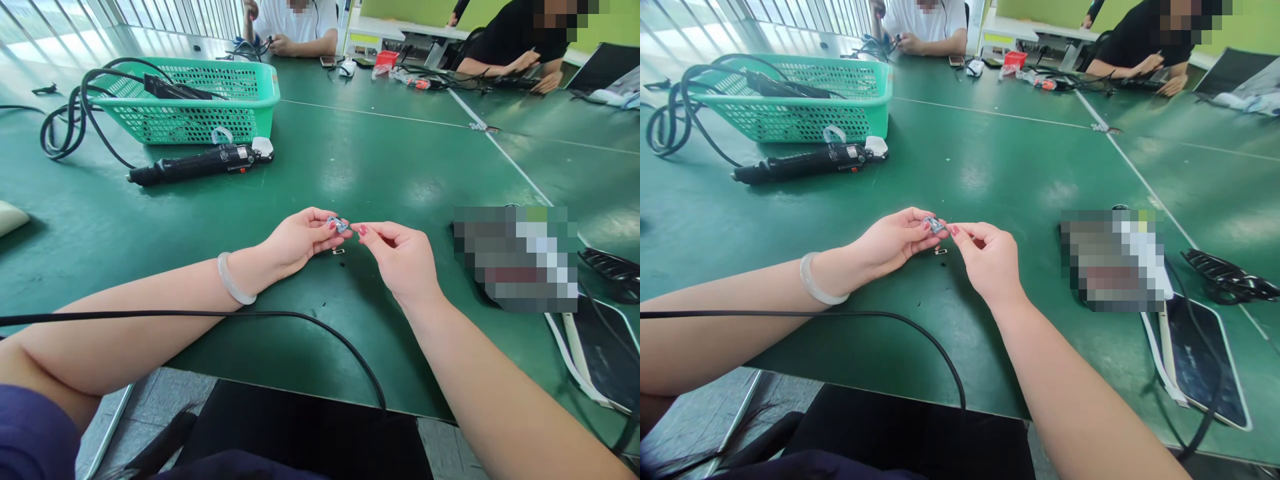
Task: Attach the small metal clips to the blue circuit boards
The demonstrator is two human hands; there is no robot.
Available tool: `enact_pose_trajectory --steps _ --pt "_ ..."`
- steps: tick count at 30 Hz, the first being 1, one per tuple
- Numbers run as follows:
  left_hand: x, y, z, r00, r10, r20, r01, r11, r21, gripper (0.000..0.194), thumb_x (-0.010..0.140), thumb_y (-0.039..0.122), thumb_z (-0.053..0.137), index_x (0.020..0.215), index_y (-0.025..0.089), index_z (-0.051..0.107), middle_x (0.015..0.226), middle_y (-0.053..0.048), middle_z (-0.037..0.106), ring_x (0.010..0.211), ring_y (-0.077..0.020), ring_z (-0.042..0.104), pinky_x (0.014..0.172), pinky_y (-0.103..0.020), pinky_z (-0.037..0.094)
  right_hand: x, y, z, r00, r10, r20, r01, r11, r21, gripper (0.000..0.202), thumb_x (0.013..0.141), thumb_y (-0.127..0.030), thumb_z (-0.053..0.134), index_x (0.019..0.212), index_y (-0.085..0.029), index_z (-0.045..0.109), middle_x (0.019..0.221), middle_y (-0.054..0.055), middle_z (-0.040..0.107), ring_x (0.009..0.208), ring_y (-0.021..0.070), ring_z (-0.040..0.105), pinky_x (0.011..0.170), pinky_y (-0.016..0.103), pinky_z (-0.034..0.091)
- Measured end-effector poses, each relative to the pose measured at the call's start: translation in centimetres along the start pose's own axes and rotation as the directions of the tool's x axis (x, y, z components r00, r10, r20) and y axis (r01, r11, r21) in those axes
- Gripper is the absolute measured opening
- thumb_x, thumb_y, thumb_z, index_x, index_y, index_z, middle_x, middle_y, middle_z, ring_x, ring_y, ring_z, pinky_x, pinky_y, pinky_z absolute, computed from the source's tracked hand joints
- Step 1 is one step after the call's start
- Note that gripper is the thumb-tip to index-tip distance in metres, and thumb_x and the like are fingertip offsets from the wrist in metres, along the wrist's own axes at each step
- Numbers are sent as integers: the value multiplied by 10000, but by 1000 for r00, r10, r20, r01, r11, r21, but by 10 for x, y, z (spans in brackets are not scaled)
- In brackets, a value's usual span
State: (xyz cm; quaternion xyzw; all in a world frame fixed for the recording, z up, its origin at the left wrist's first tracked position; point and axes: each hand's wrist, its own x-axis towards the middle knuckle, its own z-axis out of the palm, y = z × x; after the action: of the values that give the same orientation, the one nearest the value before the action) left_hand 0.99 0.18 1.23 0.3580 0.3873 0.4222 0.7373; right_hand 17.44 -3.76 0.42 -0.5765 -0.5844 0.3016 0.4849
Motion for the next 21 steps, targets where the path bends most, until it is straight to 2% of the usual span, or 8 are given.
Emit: enact_pose_trajectory --steps 3,6,13,21 --pt "5 0 -5 994 63 -91 -67 997 -46 103 886 -1 529 895 92 571 883 -52 698 807 -109 716 977 -326 533 3 4 3 996 -24 91 46 968 -247 123 787 -208 692 869 -222 782 796 15 700 626 138 549 648 318 455" --pt "6 -1 -7 986 98 -137 -105 993 -46 103 885 6 536 915 102 552 887 -50 693 829 -116 714 991 -328 528 5 7 8 981 -51 186 122 911 -393 111 784 -168 707 857 -224 768 859 18 683 684 142 564 682 316 454" --pt "4 -1 -4 986 91 -138 -96 995 -25 103 887 16 542 920 113 544 880 -45 697 798 -107 708 953 -323 540 11 10 14 955 -102 278 234 834 -499 148 881 -179 607 817 -216 735 890 29 666 846 177 597 757 329 444" --pt "6 -2 -6 987 100 -125 -102 995 -13 96 880 17 552 892 111 568 899 -62 698 804 -111 699 963 -356 529 13 8 11 954 -127 270 257 813 -523 122 861 -168 621 827 -225 725 878 33 660 827 184 589 735 329 435"
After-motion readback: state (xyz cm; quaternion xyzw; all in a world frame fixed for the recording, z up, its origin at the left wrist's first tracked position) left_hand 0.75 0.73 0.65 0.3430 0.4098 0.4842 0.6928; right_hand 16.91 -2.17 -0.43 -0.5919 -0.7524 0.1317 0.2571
